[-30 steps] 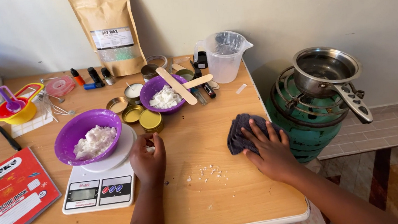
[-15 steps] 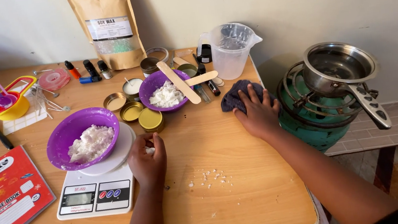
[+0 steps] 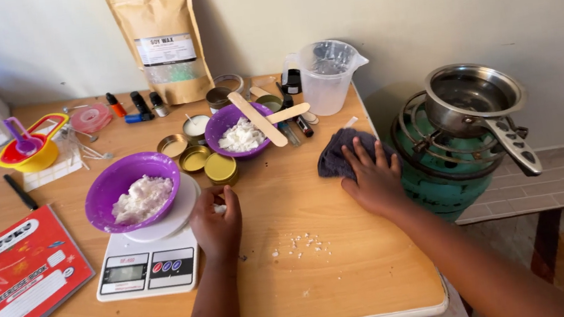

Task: Cleaning a candle-making workspace by wiping the table surface with a cloth and picking up wax debris.

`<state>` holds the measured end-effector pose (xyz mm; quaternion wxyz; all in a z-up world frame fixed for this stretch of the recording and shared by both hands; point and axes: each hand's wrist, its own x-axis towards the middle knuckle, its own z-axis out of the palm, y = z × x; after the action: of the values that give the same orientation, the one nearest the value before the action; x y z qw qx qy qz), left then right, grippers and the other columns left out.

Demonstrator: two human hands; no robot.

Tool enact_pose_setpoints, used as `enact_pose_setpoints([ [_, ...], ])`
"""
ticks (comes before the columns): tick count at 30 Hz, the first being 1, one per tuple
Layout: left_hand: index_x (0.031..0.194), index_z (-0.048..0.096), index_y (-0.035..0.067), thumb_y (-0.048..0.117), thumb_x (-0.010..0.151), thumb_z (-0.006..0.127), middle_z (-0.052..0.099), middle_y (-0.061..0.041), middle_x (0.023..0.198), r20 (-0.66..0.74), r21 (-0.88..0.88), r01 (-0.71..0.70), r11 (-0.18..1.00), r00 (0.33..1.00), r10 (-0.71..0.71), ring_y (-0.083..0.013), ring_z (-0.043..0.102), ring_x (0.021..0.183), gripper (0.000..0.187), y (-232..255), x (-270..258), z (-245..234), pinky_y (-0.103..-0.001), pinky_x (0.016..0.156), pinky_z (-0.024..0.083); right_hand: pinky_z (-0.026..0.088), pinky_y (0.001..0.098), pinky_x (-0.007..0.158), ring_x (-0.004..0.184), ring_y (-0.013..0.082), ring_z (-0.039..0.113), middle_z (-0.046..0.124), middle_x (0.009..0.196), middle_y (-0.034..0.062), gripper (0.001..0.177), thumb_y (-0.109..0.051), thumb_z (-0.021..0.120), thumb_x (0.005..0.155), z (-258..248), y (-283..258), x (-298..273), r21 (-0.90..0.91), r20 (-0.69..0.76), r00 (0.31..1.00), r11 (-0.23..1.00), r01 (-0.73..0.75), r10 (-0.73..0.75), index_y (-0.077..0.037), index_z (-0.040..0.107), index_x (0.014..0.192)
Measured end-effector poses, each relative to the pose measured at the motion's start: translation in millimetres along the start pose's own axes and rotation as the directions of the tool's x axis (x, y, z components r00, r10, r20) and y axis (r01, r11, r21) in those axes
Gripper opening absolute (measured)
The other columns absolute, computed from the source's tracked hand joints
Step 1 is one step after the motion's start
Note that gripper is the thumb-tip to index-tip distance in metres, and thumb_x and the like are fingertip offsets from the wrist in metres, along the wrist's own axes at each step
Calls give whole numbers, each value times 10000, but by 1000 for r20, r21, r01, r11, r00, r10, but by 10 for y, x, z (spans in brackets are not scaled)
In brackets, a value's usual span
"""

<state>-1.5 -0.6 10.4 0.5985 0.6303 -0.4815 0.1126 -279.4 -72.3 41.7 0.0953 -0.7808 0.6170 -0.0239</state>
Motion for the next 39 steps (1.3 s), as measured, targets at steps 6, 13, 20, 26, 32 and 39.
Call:
enact_pose_setpoints([
  [6, 786, 671, 126, 186, 841, 650, 580, -12, 590, 81, -1, 55, 998, 995, -55, -209, 575, 560, 84, 123, 21, -25, -332, 545, 448, 44, 602, 1085, 1431, 380, -6, 38, 1590, -17, 675, -458, 362, 885, 97, 31, -688, 23, -27, 998, 998, 55, -54, -272, 169, 1505],
  [13, 741, 594, 140, 246, 859, 609, 549, 36, 617, 151, 16, 59, 998, 987, -60, -163, 519, 522, 160, 102, -13, -14, -338, 491, 387, 6, 553, 1087, 1447, 321, -92, -96, 1590, -50, 694, -525, 335, 882, 20, -75, -884, -10, 91, 996, 1000, 9, -8, -353, 76, 1503],
  [20, 798, 682, 132, 145, 818, 692, 555, -52, 546, 35, -2, -44, 999, 998, 44, -271, 614, 577, 26, 108, -6, 16, -341, 576, 501, 41, 627, 1087, 1440, 375, 38, 9, 1596, 53, 730, -579, 429, 871, -86, -58, -32, 60, 36, 998, 996, -63, 61, -317, 176, 1504],
  [26, 788, 673, 156, 167, 818, 685, 559, -44, 544, 56, 31, -39, 999, 998, 37, -269, 604, 558, 33, 59, -25, 71, -347, 575, 503, 18, 645, 1072, 1436, 392, 35, 37, 1594, 32, 662, -565, 380, 893, -1, 130, 459, -10, 13, 1000, 1000, 29, -28, -362, 201, 1496],
  [32, 782, 673, 141, 155, 814, 684, 567, -45, 537, 48, 68, -50, 996, 998, 47, -264, 611, 559, 36, 93, -38, -7, -342, 573, 506, -1, 568, 1120, 1443, 358, 37, 130, 1589, -22, 533, -419, 381, 924, -73, 202, -137, 184, 11, 946, 931, 317, -324, -293, 375, 1442],
  [39, 796, 665, 131, 216, 833, 618, 612, -20, 653, 177, -84, 325, 942, 935, -307, -187, 585, 667, 105, 365, -27, -243, -312, 664, 461, 216, 501, 1101, 1378, 377, 247, 431, 1435, 101, 504, -313, 462, 896, 246, 325, -991, 374, -273, 928, 861, 344, -252, -141, 469, 1370],
])
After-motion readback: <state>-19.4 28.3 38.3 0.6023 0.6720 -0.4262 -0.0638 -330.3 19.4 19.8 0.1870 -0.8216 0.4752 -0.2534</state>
